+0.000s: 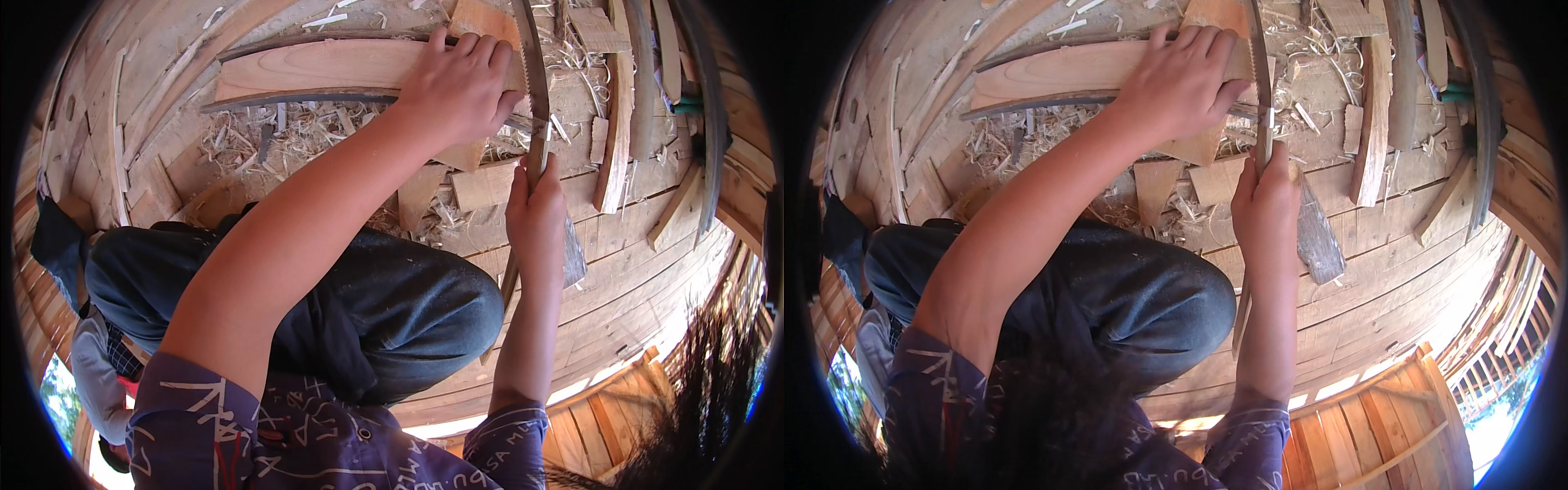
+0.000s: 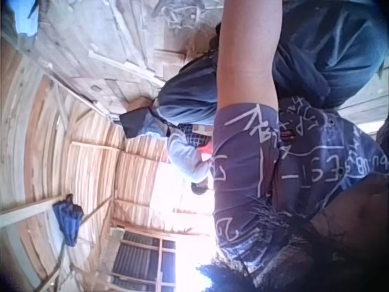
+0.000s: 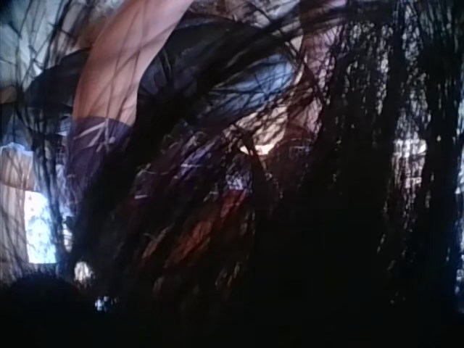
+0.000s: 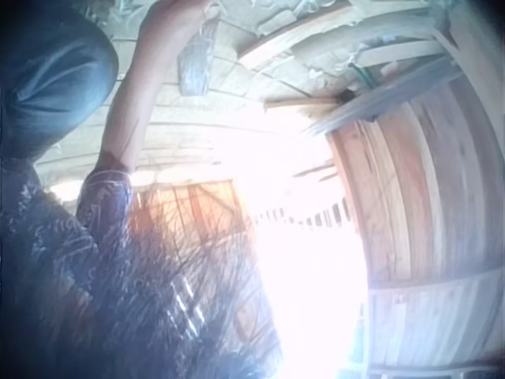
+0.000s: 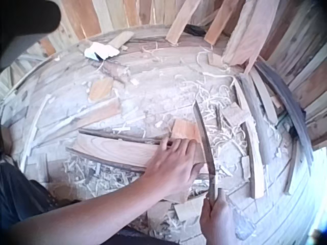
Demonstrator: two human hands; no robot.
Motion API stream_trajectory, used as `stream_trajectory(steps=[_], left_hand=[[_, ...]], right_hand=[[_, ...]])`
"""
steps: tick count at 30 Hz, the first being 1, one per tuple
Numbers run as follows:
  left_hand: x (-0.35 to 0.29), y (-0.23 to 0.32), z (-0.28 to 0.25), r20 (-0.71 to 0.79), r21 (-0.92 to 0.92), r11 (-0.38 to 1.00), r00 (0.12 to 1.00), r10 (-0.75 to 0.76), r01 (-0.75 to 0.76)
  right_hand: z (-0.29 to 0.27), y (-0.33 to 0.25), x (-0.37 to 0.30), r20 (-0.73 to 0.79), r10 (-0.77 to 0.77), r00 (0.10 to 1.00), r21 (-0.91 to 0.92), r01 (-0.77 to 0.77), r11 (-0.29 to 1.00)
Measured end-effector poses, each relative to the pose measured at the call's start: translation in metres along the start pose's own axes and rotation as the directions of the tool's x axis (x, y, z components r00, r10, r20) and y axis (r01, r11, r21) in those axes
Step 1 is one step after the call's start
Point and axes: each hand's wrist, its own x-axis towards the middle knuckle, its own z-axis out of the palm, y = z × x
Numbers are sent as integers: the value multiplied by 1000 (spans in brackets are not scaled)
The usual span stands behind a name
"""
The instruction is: The person saws a piece of wood and uses a tool to carve and shape a smaller wooden block while sitting on the floor.
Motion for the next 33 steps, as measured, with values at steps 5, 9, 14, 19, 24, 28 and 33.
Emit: stream_trajectory(steps=[5,9,14,19,24,28,33], left_hand=[[1,-5,9,-81,50,999,997,16,-12],[-2,-7,8,-100,53,998,994,34,-29],[-3,-3,6,-81,19,999,996,40,-39],[2,-2,4,-14,-10,1000,1000,-11,11],[0,-2,6,-84,64,998,996,5,0],[-2,-2,2,-106,64,998,994,-12,19],[3,0,-3,59,36,999,997,-39,37]], right_hand=[[-26,0,-60,54,131,990,-17,-130,991],[-33,1,-79,83,171,982,25,-173,985],[-14,-2,-26,32,86,996,-18,-85,996],[-2,-7,11,-15,-12,1000,34,12,999],[-19,-6,-45,43,171,984,-43,-169,985],[-36,-3,-97,75,268,960,-25,-267,963],[-32,-6,-80,74,255,964,-7,-256,967]])
